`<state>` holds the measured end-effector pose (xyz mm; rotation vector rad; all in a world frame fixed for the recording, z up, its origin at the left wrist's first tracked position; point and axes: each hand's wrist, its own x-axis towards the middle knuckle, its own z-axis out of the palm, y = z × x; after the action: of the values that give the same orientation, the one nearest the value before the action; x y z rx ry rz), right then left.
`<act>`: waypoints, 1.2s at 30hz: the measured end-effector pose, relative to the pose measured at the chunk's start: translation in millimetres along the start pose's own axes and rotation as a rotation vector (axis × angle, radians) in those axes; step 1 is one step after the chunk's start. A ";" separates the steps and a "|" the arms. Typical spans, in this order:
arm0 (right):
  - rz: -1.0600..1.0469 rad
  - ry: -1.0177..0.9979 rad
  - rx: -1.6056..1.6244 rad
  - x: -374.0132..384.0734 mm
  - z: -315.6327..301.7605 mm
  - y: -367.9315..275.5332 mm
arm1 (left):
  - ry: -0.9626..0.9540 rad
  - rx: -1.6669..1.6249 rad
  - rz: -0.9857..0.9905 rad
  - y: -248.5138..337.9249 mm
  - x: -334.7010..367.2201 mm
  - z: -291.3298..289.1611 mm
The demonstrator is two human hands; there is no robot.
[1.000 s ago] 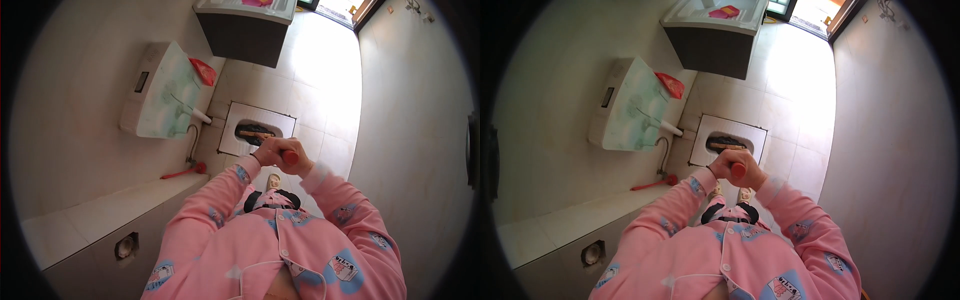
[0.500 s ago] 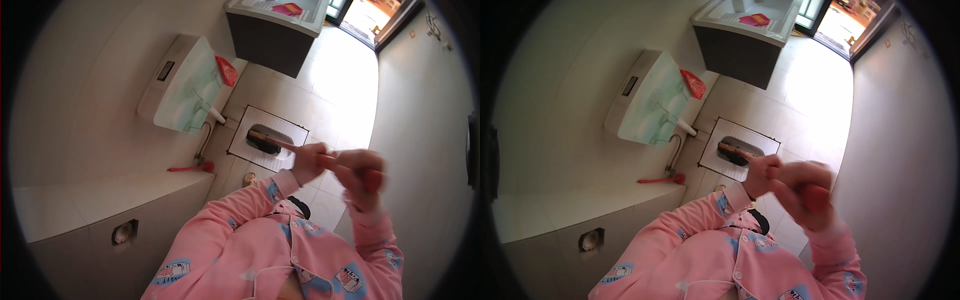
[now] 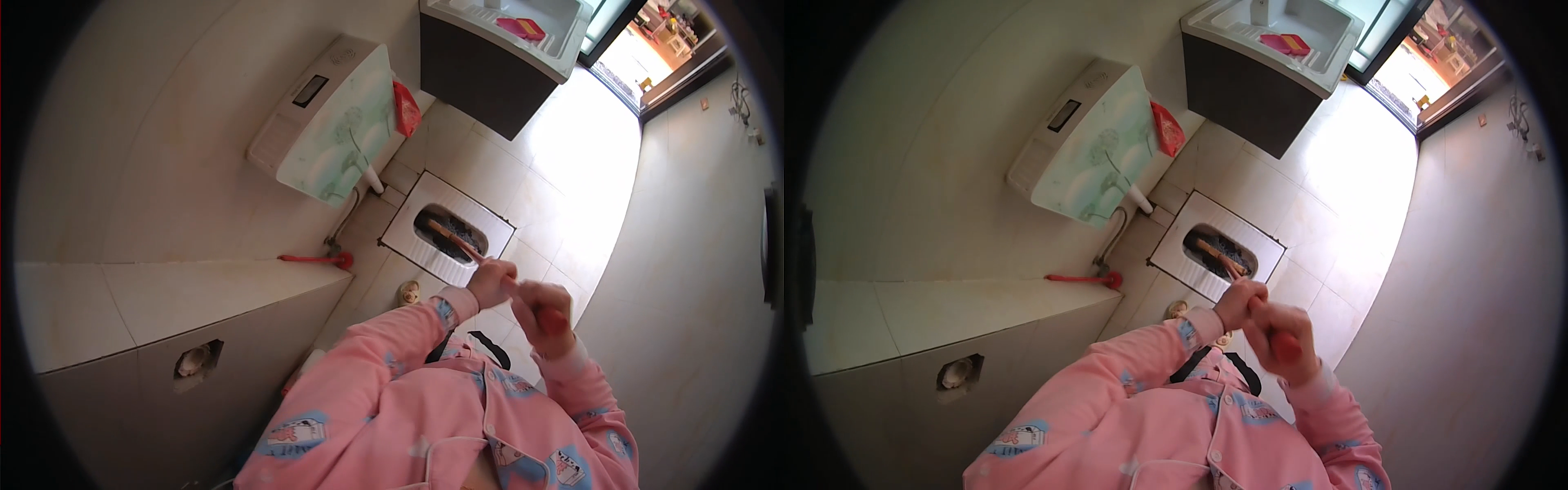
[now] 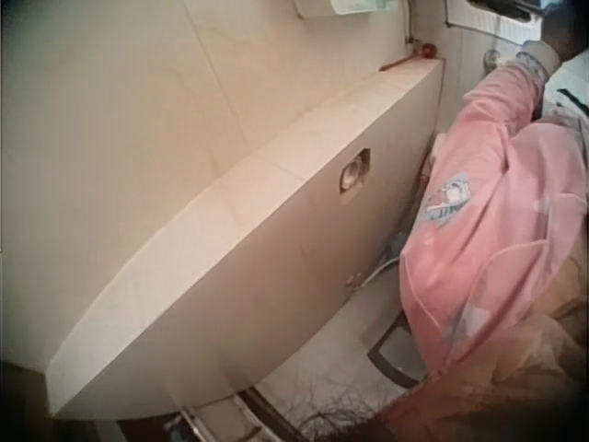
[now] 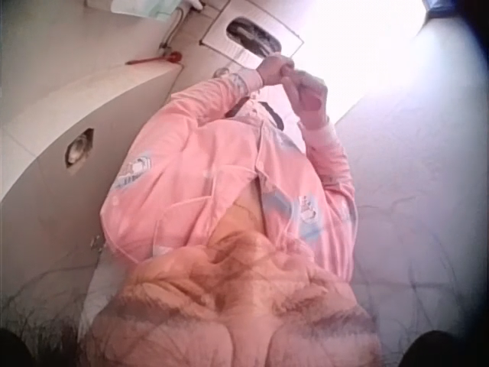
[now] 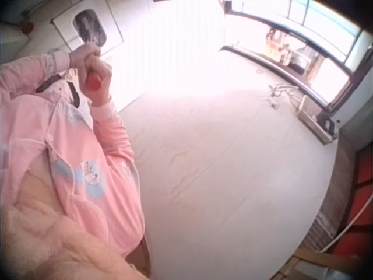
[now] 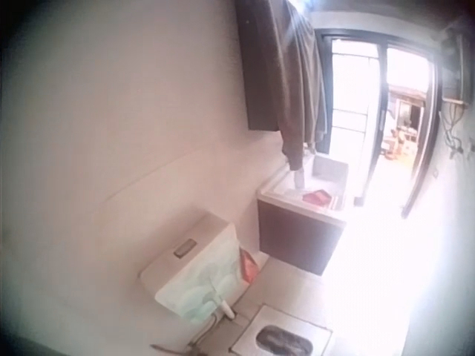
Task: The person mops a hallway floor and then uses a long-handled brush to scrub the inside of a squat toilet.
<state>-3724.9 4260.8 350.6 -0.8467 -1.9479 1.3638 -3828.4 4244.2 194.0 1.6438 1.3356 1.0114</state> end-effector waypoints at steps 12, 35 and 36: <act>-0.252 -0.326 0.166 -14.1 4.9 -20.7 | -0.040 -0.174 0.046 36.0 -33.3 -14.4; 0.083 -0.096 0.032 -5.0 -10.0 50.2 | 0.145 -0.097 -0.089 -48.5 13.1 45.1; 0.112 -0.100 0.064 -6.3 -0.1 33.4 | 0.212 -0.157 -0.044 -52.5 6.1 44.0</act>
<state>-3715.7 4264.8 318.1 -0.8840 -1.9453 1.5522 -3806.6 4254.4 129.6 1.4152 1.3839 1.2584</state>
